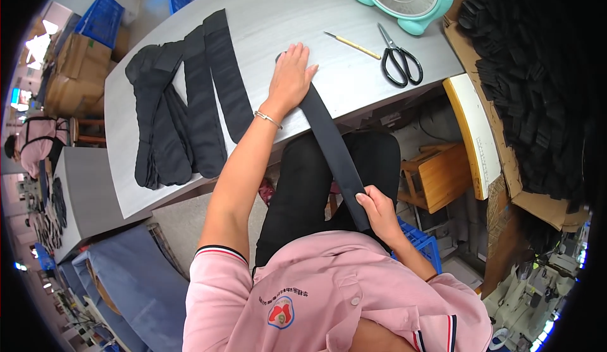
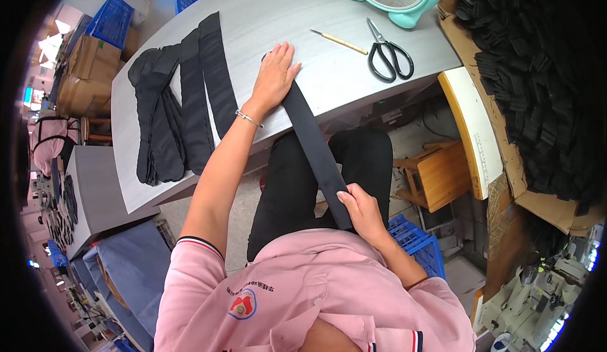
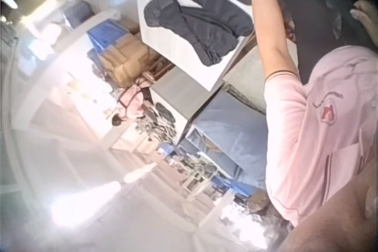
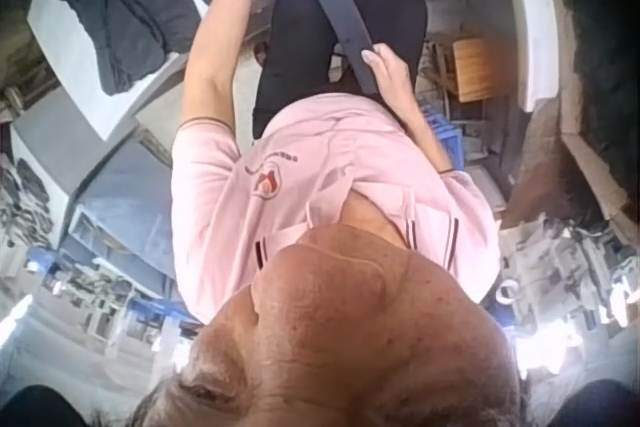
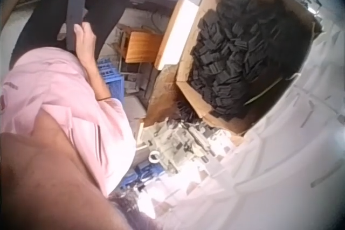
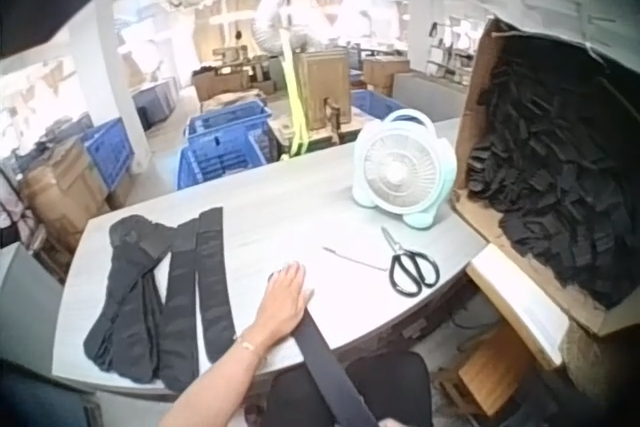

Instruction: Trimming foam padding with scissors and inserting it into fabric straps at a workshop table.

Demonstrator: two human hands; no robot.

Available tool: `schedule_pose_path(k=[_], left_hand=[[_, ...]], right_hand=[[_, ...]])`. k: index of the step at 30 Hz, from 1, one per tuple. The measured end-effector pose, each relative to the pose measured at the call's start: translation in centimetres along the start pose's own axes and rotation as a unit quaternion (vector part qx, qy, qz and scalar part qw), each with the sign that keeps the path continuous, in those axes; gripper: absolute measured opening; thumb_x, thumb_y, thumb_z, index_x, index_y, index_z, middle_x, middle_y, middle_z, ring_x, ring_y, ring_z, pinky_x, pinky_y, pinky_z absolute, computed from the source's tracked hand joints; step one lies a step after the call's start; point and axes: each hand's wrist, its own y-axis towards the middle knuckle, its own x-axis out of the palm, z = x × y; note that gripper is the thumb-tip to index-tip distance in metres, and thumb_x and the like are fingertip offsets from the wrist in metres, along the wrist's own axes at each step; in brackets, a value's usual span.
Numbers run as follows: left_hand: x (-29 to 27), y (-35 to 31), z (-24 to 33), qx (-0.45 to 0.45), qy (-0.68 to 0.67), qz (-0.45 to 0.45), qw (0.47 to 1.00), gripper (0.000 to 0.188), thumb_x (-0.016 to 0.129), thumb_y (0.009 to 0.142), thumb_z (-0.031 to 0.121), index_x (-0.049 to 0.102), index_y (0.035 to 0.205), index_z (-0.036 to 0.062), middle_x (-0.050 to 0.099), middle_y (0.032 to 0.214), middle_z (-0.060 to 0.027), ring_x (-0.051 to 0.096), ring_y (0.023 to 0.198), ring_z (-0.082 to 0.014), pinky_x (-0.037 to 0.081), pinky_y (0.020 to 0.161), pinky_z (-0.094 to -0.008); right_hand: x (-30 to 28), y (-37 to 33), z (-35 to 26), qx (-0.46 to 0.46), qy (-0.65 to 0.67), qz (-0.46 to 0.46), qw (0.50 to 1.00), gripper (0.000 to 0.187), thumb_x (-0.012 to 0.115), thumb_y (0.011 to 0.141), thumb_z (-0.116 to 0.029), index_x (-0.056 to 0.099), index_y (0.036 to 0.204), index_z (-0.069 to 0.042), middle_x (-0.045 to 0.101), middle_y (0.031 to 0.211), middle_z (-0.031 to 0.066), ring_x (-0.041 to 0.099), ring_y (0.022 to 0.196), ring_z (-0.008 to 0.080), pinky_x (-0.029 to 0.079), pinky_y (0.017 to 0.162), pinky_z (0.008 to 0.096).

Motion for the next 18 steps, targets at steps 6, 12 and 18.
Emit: schedule_pose_path(k=[6, 12, 18], left_hand=[[0.9, -1.3, 0.7, -0.149, 0.012, 0.207, 0.967, 0.063, 0.055, 0.099, 0.034, 0.039, 0.143, -0.0088, 0.037, 0.15, -0.0311, 0.03, 0.144, -0.0406, 0.022, 0.119, -0.0463], [-3.8, -5.1, 7.4, -0.264, -0.459, 0.21, 0.822, 0.061, 0.065, 0.096, 0.019, 0.038, 0.142, -0.0109, 0.043, 0.145, -0.029, 0.045, 0.135, -0.0367, 0.037, 0.11, -0.04], [-10.5, -7.0, 10.5, -0.274, -0.703, 0.278, 0.595, 0.035, 0.071, 0.092, 0.009, 0.056, 0.123, -0.0013, 0.066, 0.104, -0.0053, 0.061, 0.088, -0.0069, 0.047, 0.073, -0.0202]], right_hand=[[-0.2, -1.7, 2.2, 0.004, -0.048, 0.006, 0.999, 0.022, 0.059, 0.099, -0.021, 0.057, 0.095, 0.0, 0.051, 0.068, 0.0153, 0.047, 0.06, 0.0113, 0.042, 0.057, 0.0308], [-3.1, -3.2, 3.2, -0.009, -0.086, -0.007, 0.996, 0.02, 0.059, 0.099, -0.021, 0.057, 0.097, 0.0, 0.052, 0.072, 0.0174, 0.05, 0.061, 0.0211, 0.045, 0.06, 0.0326], [-3.4, -2.8, 3.0, -0.026, -0.155, 0.008, 0.988, 0.02, 0.061, 0.097, -0.021, 0.06, 0.099, -0.001, 0.06, 0.081, 0.0197, 0.062, 0.075, 0.037, 0.048, 0.066, 0.0383]])
